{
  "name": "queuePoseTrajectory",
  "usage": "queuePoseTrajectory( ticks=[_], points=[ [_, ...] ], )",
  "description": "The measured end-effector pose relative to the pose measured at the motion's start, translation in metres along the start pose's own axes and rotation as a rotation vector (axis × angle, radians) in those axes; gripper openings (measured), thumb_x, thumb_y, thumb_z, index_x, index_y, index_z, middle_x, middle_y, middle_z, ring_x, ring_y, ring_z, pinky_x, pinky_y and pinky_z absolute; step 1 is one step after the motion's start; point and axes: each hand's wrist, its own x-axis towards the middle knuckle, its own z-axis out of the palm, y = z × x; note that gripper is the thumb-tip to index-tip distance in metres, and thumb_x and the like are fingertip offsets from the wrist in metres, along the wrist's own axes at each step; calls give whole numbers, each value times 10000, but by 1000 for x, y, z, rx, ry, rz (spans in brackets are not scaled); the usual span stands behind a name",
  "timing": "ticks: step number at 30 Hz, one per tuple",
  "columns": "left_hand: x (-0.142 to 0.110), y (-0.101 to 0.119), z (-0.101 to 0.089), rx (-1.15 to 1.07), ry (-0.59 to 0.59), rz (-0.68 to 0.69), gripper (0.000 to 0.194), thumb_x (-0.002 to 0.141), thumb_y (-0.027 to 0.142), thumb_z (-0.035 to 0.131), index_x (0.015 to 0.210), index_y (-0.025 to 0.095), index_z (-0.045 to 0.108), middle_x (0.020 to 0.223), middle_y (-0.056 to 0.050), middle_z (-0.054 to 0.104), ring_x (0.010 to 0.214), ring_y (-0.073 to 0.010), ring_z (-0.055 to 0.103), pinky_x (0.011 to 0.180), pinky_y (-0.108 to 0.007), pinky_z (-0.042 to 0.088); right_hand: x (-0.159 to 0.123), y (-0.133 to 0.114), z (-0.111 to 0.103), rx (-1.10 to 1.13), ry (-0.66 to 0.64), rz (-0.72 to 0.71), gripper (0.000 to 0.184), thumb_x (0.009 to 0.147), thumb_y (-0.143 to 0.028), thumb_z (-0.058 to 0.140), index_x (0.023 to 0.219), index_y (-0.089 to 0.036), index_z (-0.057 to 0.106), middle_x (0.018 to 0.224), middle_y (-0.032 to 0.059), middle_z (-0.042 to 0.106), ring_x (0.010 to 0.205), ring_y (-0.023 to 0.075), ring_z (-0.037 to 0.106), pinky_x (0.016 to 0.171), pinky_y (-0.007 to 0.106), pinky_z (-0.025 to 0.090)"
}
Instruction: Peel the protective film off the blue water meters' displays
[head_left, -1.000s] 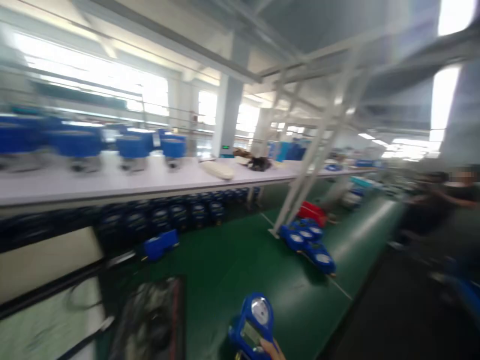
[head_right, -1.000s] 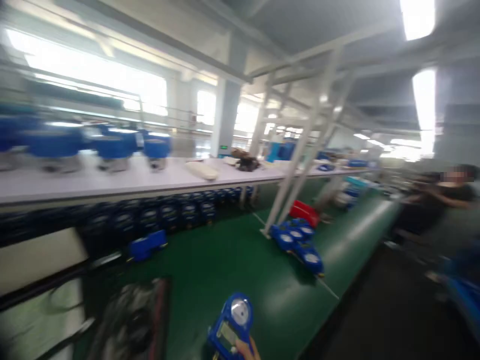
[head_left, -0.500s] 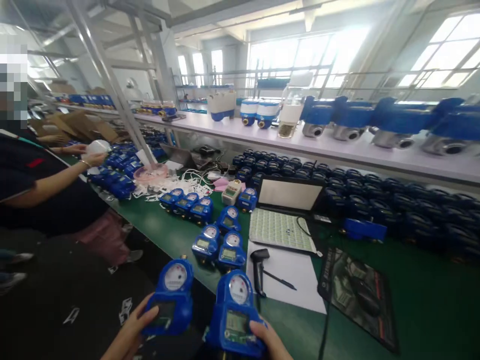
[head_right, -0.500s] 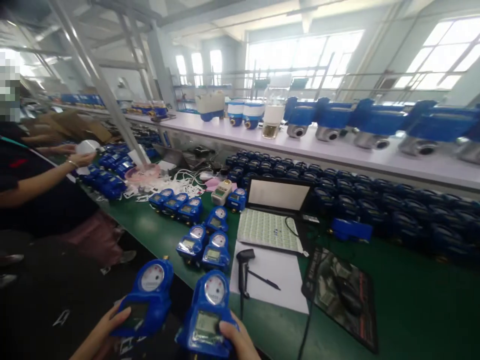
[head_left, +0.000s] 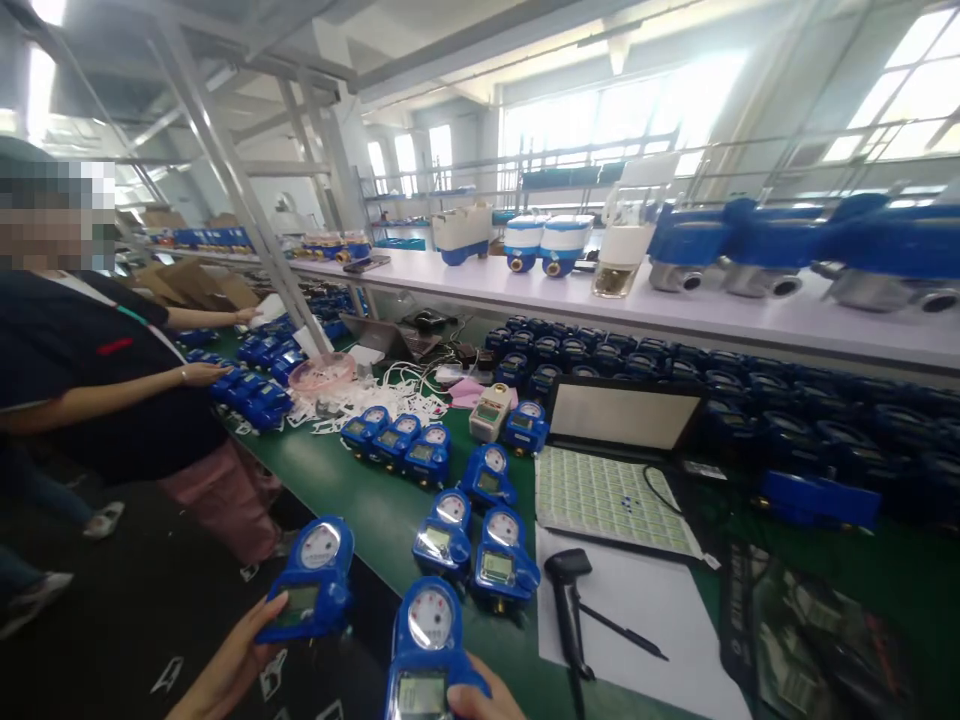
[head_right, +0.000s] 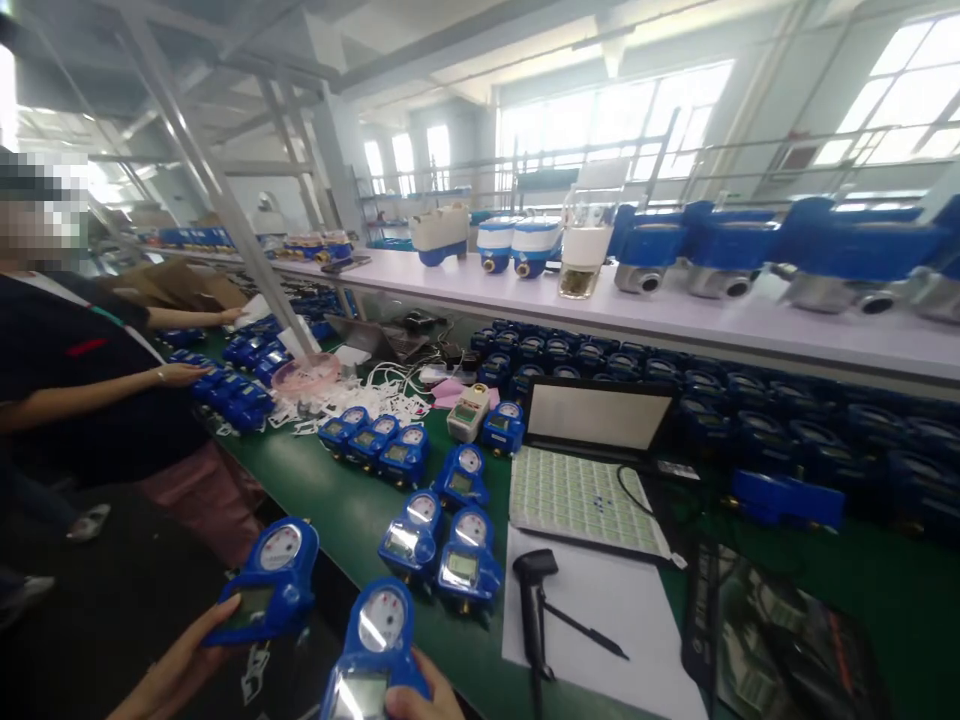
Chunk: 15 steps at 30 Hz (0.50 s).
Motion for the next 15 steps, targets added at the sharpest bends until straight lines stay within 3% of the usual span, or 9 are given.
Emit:
queuePoseTrajectory(
  ticks=[4,8,11,15],
  points=[
    [20,21,-11,30,-49,-27,518,643,327,747,1072,74,605,947,-133,715,946,-291,656,880,-379,513,39,9,29,60,-17,1,590,525,-364,741,1061,-130,661,926,103,727,866,283,663,833,384,463],
    [71,46,-21,101,-199,-52,505,618,379,771,1013,97,632,970,-130,713,879,-290,672,822,-376,531,99,29,54,85,41,-50,551,508,-356,751,998,-119,671,897,102,729,859,288,667,841,404,469],
    [118,66,-21,142,-276,-71,464,619,358,776,988,117,634,967,-112,715,869,-265,674,803,-346,532,146,42,73,109,230,-128,565,509,-322,755,1028,-125,652,892,89,728,868,288,665,837,403,478],
    [169,86,-12,246,-383,-130,538,590,365,792,1039,121,626,1005,-128,703,949,-290,652,799,-352,527,195,50,95,166,542,-266,608,500,-303,775,1070,-144,632,946,69,716,946,292,645,876,397,476]
  ],
)
